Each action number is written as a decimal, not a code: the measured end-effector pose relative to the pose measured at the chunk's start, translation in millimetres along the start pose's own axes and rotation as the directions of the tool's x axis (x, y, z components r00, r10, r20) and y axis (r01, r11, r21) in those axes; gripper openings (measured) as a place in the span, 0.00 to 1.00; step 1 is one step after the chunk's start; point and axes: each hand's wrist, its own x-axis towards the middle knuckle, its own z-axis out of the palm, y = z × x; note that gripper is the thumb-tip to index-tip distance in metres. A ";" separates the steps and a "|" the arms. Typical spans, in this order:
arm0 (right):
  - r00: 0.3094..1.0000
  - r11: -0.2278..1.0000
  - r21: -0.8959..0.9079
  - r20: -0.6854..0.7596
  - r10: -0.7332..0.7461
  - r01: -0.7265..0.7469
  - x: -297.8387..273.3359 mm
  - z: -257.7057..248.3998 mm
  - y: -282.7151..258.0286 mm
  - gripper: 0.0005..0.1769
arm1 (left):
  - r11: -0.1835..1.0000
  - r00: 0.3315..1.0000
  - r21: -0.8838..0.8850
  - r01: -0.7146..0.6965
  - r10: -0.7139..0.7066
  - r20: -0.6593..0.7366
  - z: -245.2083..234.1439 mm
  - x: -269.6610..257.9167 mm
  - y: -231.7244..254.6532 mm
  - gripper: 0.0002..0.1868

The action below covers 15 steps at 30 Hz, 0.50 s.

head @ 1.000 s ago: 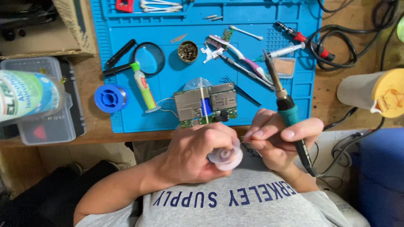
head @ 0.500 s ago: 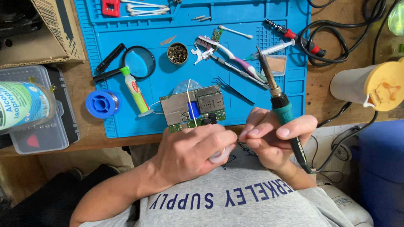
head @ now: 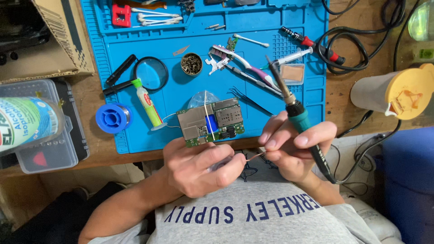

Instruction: The person uses a soldering iron to work on a small circuit board held in their left hand. They then reach up to a shelf to retrieve a small copper wire, which they proceed to solder onto the circuit board using the soldering iron and solder wire.

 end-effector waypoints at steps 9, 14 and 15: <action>1.000 0.999 -0.034 0.027 0.013 -0.012 0.6 -4.7 1.1 0.20 | 0.985 0.994 0.152 -0.079 0.089 -0.060 -0.2 3.6 -2.7 0.05; 0.996 0.996 -0.007 0.023 0.088 -0.088 -7.3 -3.1 -4.9 0.19 | 0.981 0.990 0.155 -0.117 0.128 -0.062 1.4 3.7 -4.4 0.06; 0.997 0.997 -0.002 0.013 0.071 -0.071 -8.1 -2.9 -4.6 0.19 | 0.980 0.988 0.160 -0.123 0.136 -0.079 2.8 3.6 -4.6 0.05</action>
